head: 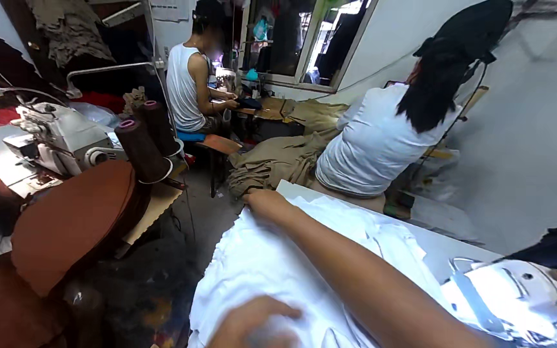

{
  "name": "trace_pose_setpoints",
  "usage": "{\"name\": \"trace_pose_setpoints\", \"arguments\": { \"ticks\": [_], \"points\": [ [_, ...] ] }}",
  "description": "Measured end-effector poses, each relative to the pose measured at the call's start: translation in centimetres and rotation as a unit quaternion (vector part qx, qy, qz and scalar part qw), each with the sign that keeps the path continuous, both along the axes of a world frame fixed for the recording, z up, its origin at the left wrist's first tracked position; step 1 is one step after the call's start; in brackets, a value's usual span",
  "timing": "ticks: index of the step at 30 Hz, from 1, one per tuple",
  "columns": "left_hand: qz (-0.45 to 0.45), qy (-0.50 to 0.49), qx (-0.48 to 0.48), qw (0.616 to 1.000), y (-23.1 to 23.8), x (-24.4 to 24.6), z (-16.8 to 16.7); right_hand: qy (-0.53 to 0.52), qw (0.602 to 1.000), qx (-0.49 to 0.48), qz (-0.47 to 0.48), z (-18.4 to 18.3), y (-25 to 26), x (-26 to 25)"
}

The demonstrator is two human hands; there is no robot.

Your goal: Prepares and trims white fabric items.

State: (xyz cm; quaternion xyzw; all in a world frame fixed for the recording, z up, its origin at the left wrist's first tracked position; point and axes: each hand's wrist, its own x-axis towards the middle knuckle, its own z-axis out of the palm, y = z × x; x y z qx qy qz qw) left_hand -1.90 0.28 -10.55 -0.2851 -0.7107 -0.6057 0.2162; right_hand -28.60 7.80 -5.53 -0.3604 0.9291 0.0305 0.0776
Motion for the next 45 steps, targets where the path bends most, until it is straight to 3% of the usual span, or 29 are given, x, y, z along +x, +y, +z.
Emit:
{"name": "trace_pose_setpoints", "arguments": {
  "ticks": [1,2,3,4,6,8,11,13,17,20,24,28,34,40,45],
  "points": [
    [0.16,-0.042,-0.05,0.985,-1.9,-1.3,-0.9,-0.017,1.0,0.008,-0.022,0.1,-0.5,0.2],
    [0.287,-0.105,-0.122,0.944,-3.3,-2.6,-1.9,-0.031,0.999,0.013,-0.038,0.2,-0.9,0.3],
    [0.336,-0.188,-0.174,0.906,-4.4,-3.7,-2.6,-0.038,0.998,0.007,-0.045,-0.2,-1.0,0.1],
    [0.33,-0.27,-0.203,0.881,-5.2,-4.6,-3.2,-0.037,0.998,-0.009,-0.044,-1.0,-0.8,-0.5],
    [0.276,-0.354,-0.19,0.873,-6.0,-5.9,-4.3,-0.032,0.998,-0.043,-0.025,-2.3,-0.3,-1.9],
    [0.284,-0.31,-0.145,0.896,-5.6,-6.3,-5.5,-0.031,0.996,-0.078,0.002,-2.4,0.5,-2.6],
    [0.354,-0.162,-0.143,0.91,-4.9,-5.9,-5.5,-0.034,0.986,-0.155,0.043,-0.1,2.9,-2.7],
    [0.334,-0.134,-0.139,0.923,-4.8,-5.6,-5.0,-0.048,0.979,-0.194,0.047,2.1,4.8,-2.0],
    [0.299,-0.214,-0.095,0.925,-4.4,-5.3,-5.0,-0.092,0.976,-0.187,0.054,4.3,9.1,-0.2],
    [0.299,-0.308,-0.16,0.889,-4.3,-5.1,-4.7,-0.115,0.978,-0.165,0.06,3.6,11.7,1.4],
    [0.297,-0.36,-0.199,0.861,-4.3,-4.8,-4.1,-0.121,0.965,-0.234,0.017,1.1,13.6,2.6],
    [0.335,-0.31,-0.138,0.879,-4.9,-5.1,-4.8,-0.11,0.949,-0.293,0.023,-0.4,13.8,2.7],
    [0.345,-0.29,-0.047,0.891,-5.6,-4.4,-4.1,-0.088,0.95,-0.277,0.113,-1.5,13.7,2.0],
    [0.362,-0.132,-0.112,0.916,-4.5,-2.7,-2.8,-0.099,0.946,-0.305,0.042,0.2,13.3,3.4],
    [0.278,-0.075,-0.07,0.955,-3.0,-0.8,-1.9,-0.106,0.929,-0.334,0.118,1.5,15.3,2.8]
  ]
}}
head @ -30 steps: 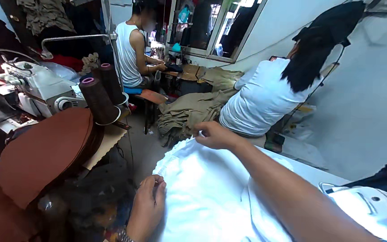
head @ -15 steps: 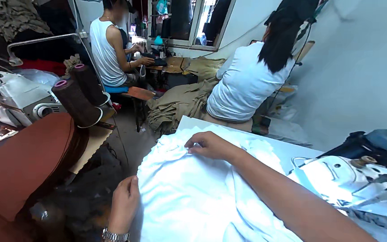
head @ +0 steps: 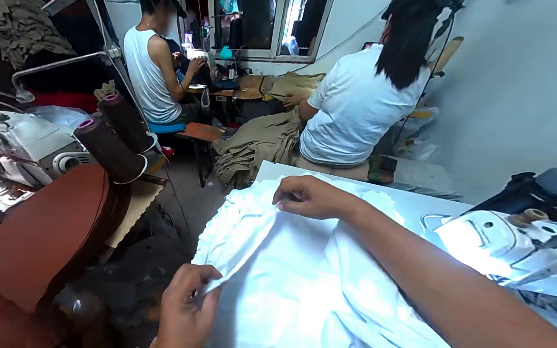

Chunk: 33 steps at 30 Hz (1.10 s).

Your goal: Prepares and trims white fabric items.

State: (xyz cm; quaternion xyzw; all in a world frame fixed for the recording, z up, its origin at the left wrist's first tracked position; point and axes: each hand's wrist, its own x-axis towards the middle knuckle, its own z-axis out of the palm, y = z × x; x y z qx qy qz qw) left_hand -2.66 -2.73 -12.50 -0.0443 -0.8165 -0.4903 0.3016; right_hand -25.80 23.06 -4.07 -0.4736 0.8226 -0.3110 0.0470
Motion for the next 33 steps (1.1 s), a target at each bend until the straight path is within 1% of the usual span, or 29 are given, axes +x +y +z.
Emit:
{"name": "trace_pose_setpoints", "arguments": {
  "ticks": [2,4,8,11,15,19,23,25,27,30,33],
  "points": [
    [-0.032,-0.009,0.032,0.999,0.5,0.7,0.5,0.024,1.0,0.002,0.008,0.4,0.8,0.3],
    [-0.032,-0.013,0.04,0.999,0.6,1.0,0.8,0.042,0.999,-0.013,-0.008,0.8,1.5,0.8],
    [0.012,-0.02,-0.026,0.999,0.2,0.8,0.7,0.054,0.995,-0.068,-0.051,1.5,2.6,2.1],
    [0.033,-0.025,-0.072,0.997,-0.1,1.0,0.8,0.044,0.993,-0.094,-0.057,2.4,2.8,3.4],
    [0.062,-0.019,-0.15,0.987,-1.0,1.4,1.6,0.072,0.986,-0.142,-0.058,2.4,3.3,4.4],
    [0.081,-0.005,-0.183,0.98,-1.9,2.0,3.1,0.09,0.975,-0.188,-0.081,3.1,3.8,6.1],
    [0.112,0.02,-0.205,0.972,-1.7,2.2,4.3,0.107,0.965,-0.219,-0.093,4.2,4.6,8.2],
    [0.103,0.039,-0.206,0.972,-1.3,2.3,4.8,0.115,0.96,-0.235,-0.101,4.7,5.3,9.2],
    [0.071,0.048,-0.203,0.975,-1.1,2.7,5.4,0.113,0.953,-0.261,-0.104,4.9,6.4,10.0],
    [0.003,0.035,-0.187,0.982,-0.8,3.5,6.2,0.107,0.945,-0.28,-0.131,5.0,7.7,11.6],
    [-0.017,0.024,-0.184,0.982,-0.4,4.0,6.3,0.109,0.945,-0.282,-0.126,4.3,9.0,12.9]
  ]
}}
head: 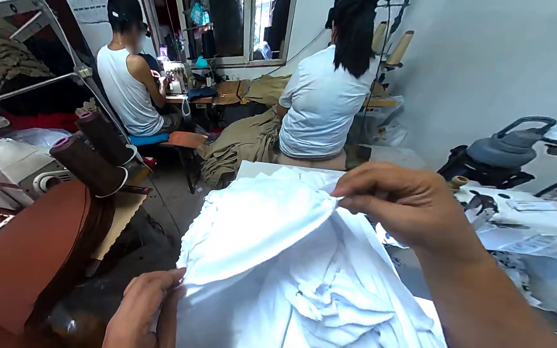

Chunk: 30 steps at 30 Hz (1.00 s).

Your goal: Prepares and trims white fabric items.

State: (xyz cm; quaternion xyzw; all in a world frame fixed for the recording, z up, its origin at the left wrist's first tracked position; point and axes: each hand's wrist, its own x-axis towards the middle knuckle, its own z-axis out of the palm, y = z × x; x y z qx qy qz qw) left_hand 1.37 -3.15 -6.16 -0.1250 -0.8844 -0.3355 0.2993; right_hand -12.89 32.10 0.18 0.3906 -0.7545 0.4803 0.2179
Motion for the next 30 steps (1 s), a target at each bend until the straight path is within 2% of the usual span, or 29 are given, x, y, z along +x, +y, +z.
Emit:
{"name": "trace_pose_setpoints", "arguments": {
  "ticks": [4,7,10,12,14,16,20,22,25,30],
  "points": [
    [0.048,0.025,-0.021,0.998,0.4,-0.1,-0.4,0.024,0.998,0.024,0.048,-0.8,1.7,0.9],
    [0.042,0.072,0.014,0.996,0.7,-0.3,-0.3,0.026,0.998,-0.001,0.063,-0.4,1.9,1.6],
    [-0.101,0.077,0.081,0.989,0.9,-0.2,0.8,0.026,0.992,-0.048,0.114,-0.3,3.1,1.1],
    [-0.223,0.076,0.11,0.966,2.1,-0.4,2.1,0.023,0.981,-0.082,0.176,-0.3,3.5,0.0],
    [-0.298,0.082,0.131,0.942,4.3,-1.2,2.8,0.002,0.97,-0.09,0.224,0.2,1.9,-0.3],
    [-0.313,0.105,0.149,0.932,6.5,-3.1,2.6,-0.054,0.954,-0.071,0.286,0.4,-1.0,-0.1],
    [-0.299,0.125,0.219,0.92,9.4,-6.7,1.4,-0.152,0.886,-0.039,0.437,-2.6,-2.9,-2.4],
    [-0.298,0.118,0.241,0.916,10.2,-7.3,1.2,-0.188,0.881,-0.04,0.433,-2.3,-3.5,-1.8],
    [-0.304,0.106,0.248,0.914,10.7,-7.7,0.9,-0.216,0.896,-0.047,0.386,-0.8,-4.4,0.0],
    [-0.31,0.106,0.25,0.911,10.8,-8.0,0.7,-0.239,0.902,-0.052,0.355,-1.2,-4.7,0.0]
  ]
}}
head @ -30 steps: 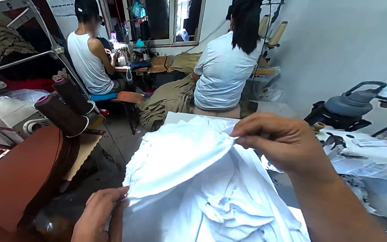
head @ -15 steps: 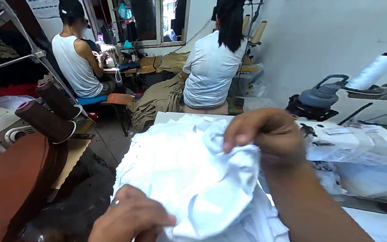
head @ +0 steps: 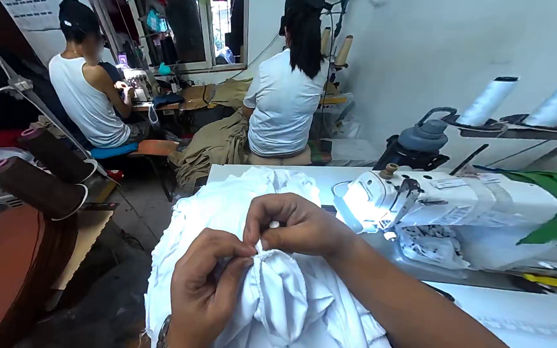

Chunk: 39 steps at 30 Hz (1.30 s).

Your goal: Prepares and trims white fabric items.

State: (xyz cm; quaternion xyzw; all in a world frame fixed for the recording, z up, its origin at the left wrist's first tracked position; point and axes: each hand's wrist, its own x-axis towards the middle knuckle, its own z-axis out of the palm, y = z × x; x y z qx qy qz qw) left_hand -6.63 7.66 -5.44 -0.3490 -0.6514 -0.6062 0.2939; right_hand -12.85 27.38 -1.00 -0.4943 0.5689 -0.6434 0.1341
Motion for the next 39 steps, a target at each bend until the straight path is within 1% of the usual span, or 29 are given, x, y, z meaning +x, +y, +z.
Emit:
{"name": "trace_pose_setpoints", "arguments": {
  "ticks": [3,6,10,14,15,17,20,21,22,24,26,28,30,33,36,38,39],
  "points": [
    [0.003,-0.007,-0.006,1.0,0.0,0.0,0.0,-0.013,1.0,-0.001,0.01,-0.2,-0.1,-0.1],
    [0.004,-0.013,-0.015,1.0,-0.1,-0.1,0.0,-0.012,1.0,0.011,-0.007,-0.1,-0.1,-0.1],
    [0.03,-0.004,-0.01,0.999,-0.1,-0.3,-0.2,-0.017,0.998,0.045,-0.04,0.2,-0.5,0.0],
    [0.064,-0.003,0.006,0.998,0.3,-0.3,-0.5,-0.04,0.997,0.045,-0.039,0.0,-0.9,-0.1],
    [0.078,-0.005,0.001,0.997,0.4,-0.3,-0.5,-0.039,0.997,0.046,-0.056,-0.1,-0.9,0.0],
    [0.102,-0.021,-0.004,0.995,0.5,-0.4,-0.7,-0.022,0.99,0.048,-0.129,-0.1,-0.9,0.3],
    [0.109,-0.057,0.015,0.992,0.1,-0.9,-1.0,0.033,0.954,0.04,-0.295,0.3,-0.1,1.6],
    [0.105,-0.066,0.032,0.992,-0.2,-1.2,-1.0,0.065,0.943,0.03,-0.325,0.4,0.4,2.3],
    [0.098,-0.077,0.051,0.991,-0.5,-1.4,-0.9,0.116,0.937,0.023,-0.328,0.5,1.0,3.2],
    [0.094,-0.104,0.088,0.986,-0.9,-1.8,-0.8,0.234,0.929,0.017,-0.287,0.1,1.7,4.8],
    [0.103,-0.118,0.107,0.982,-1.1,-1.9,-0.8,0.333,0.904,0.044,-0.265,-0.9,1.2,6.3],
    [0.107,-0.118,0.112,0.981,-1.1,-2.0,-0.8,0.434,0.85,0.082,-0.288,-1.5,0.0,7.0],
    [0.109,-0.117,0.118,0.98,-1.0,-2.1,-0.7,0.505,0.797,0.093,-0.319,-1.7,-1.1,6.9],
    [0.106,-0.117,0.134,0.978,-0.9,-2.0,-0.7,0.552,0.748,0.113,-0.35,-1.4,-2.2,6.4],
    [0.114,-0.108,0.129,0.979,-0.8,-1.9,-0.6,0.573,0.719,0.133,-0.369,-1.0,-3.1,6.0],
    [0.11,-0.103,0.129,0.98,-0.8,-1.8,-0.5,0.581,0.711,0.142,-0.37,-0.9,-3.3,5.7],
    [0.111,-0.103,0.127,0.98,-0.9,-1.8,-0.5,0.574,0.719,0.139,-0.366,-0.8,-3.3,5.7]
  ]
}}
